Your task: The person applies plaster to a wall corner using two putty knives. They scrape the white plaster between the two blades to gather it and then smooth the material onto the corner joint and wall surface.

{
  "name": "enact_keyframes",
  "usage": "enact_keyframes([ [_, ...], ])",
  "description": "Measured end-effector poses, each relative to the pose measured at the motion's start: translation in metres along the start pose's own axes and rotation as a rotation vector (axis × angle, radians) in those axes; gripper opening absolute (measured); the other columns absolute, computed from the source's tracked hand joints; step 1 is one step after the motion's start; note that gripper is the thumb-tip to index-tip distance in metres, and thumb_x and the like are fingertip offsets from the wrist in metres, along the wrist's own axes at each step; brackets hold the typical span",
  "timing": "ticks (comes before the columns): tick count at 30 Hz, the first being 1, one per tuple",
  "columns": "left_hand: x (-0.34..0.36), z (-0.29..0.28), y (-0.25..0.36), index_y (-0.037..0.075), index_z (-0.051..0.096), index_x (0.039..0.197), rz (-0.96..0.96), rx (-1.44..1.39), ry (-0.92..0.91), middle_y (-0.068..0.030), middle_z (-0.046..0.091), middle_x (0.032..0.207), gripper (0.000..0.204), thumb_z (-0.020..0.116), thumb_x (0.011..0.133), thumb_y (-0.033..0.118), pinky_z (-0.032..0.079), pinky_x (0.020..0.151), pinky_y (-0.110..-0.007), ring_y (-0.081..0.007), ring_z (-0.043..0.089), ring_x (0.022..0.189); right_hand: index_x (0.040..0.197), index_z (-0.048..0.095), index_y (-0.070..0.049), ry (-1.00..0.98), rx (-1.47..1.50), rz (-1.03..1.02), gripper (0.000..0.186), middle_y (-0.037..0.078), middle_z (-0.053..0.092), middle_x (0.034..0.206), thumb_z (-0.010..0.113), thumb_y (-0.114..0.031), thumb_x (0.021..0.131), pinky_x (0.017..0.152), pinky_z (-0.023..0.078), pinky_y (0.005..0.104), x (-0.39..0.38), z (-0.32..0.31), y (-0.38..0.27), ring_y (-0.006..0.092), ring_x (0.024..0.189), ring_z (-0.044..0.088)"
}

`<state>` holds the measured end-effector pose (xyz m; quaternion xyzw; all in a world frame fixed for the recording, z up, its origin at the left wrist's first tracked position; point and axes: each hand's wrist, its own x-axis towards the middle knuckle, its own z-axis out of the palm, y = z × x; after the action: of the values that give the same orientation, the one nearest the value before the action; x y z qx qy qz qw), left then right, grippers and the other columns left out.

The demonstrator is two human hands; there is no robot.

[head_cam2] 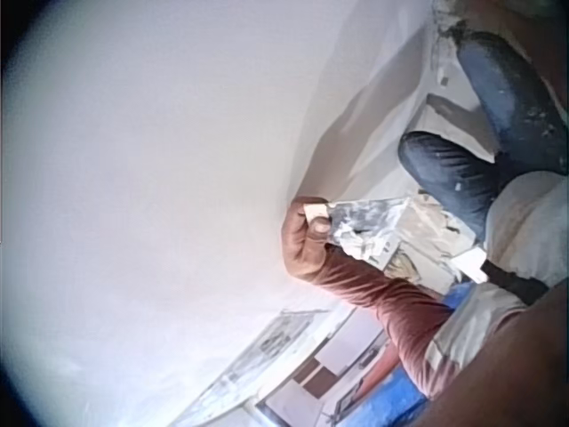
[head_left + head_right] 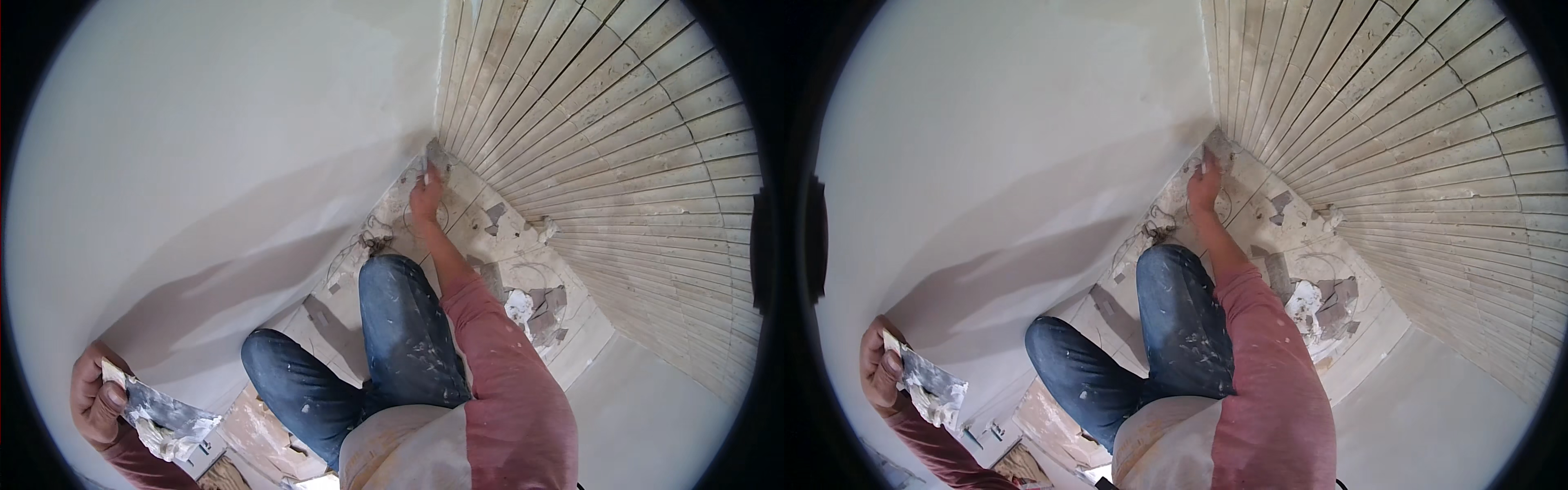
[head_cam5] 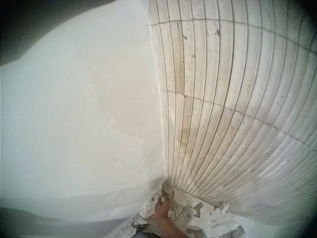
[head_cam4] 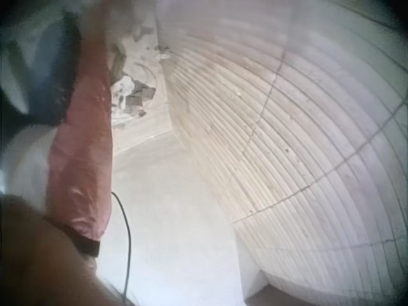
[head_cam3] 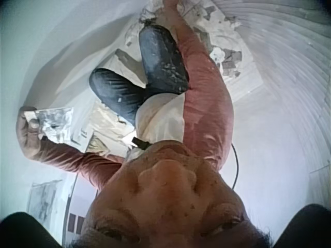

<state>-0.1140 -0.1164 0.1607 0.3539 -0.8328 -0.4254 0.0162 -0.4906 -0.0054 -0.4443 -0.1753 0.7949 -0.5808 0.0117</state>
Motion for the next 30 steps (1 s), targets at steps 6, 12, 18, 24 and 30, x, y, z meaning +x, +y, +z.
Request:
enact_keyframes([
  [6, 0.001, 0.0, 0.002, 0.007, 0.051, 0.084, -0.009, 0.011, -0.007, 0.0031, 0.043, 0.076, 0.045, 0.069, 0.092, 0.047, 0.026, 0.059, -0.023, -0.0058, 0.037, 0.066, 0.14, 0.054, -0.002, 0.085, -0.063, 0.138, 0.047, 0.026, 0.058, 0.134, 0.052, 0.0, 0.093, 0.107, 0.041, 0.0478, 0.049, 0.0, 0.025, 0.0462, 0.124, 0.053],
  [12, 0.0, 0.003, 0.002, 0.006, 0.051, 0.083, -0.012, 0.01, 0.024, 0.0027, 0.045, 0.075, 0.046, 0.069, 0.092, 0.047, 0.027, 0.058, -0.022, -0.006, 0.038, 0.064, 0.141, 0.053, -0.001, 0.06, -0.053, 0.021, 0.047, 0.027, 0.055, 0.139, 0.053, -0.001, 0.094, 0.111, 0.039, 0.0453, 0.061, 0.006, 0.036, 0.0457, 0.13, 0.05],
  [18, 0.0, 0.007, 0.004, 0.004, 0.055, 0.081, 0.016, -0.023, 0.084, -0.0011, 0.054, 0.071, 0.046, 0.076, 0.088, 0.044, 0.03, 0.054, -0.022, -0.007, 0.044, 0.059, 0.138, 0.055, -0.001, 0.139, -0.044, -0.046, 0.042, 0.028, 0.06, 0.132, 0.053, -0.005, 0.096, 0.104, 0.045, 0.043, 0.065, 0.02, 0.045, 0.0434, 0.124, 0.056],
  [24, -0.003, 0.007, 0.006, 0.003, 0.057, 0.081, -0.003, -0.03, 0.07, -0.0037, 0.058, 0.071, 0.046, 0.075, 0.088, 0.045, 0.031, 0.054, -0.022, -0.0081, 0.047, 0.058, 0.141, 0.053, -0.001, 0.08, -0.027, 0.108, 0.046, 0.025, 0.057, 0.138, 0.054, -0.005, 0.096, 0.11, 0.039, 0.0448, 0.037, 0.031, 0.025, 0.0417, 0.129, 0.052],
  [30, -0.004, 0.003, 0.0, 0.005, 0.053, 0.082, 0.034, 0.02, 0.055, 0.0006, 0.049, 0.071, 0.047, 0.071, 0.091, 0.048, 0.029, 0.054, -0.023, -0.0074, 0.041, 0.06, 0.138, 0.056, -0.001, -0.049, -0.015, 0.064, 0.042, 0.025, 0.06, 0.132, 0.055, -0.007, 0.097, 0.109, 0.04, 0.0452, -0.019, 0.022, 0.001, 0.0412, 0.125, 0.055],
])
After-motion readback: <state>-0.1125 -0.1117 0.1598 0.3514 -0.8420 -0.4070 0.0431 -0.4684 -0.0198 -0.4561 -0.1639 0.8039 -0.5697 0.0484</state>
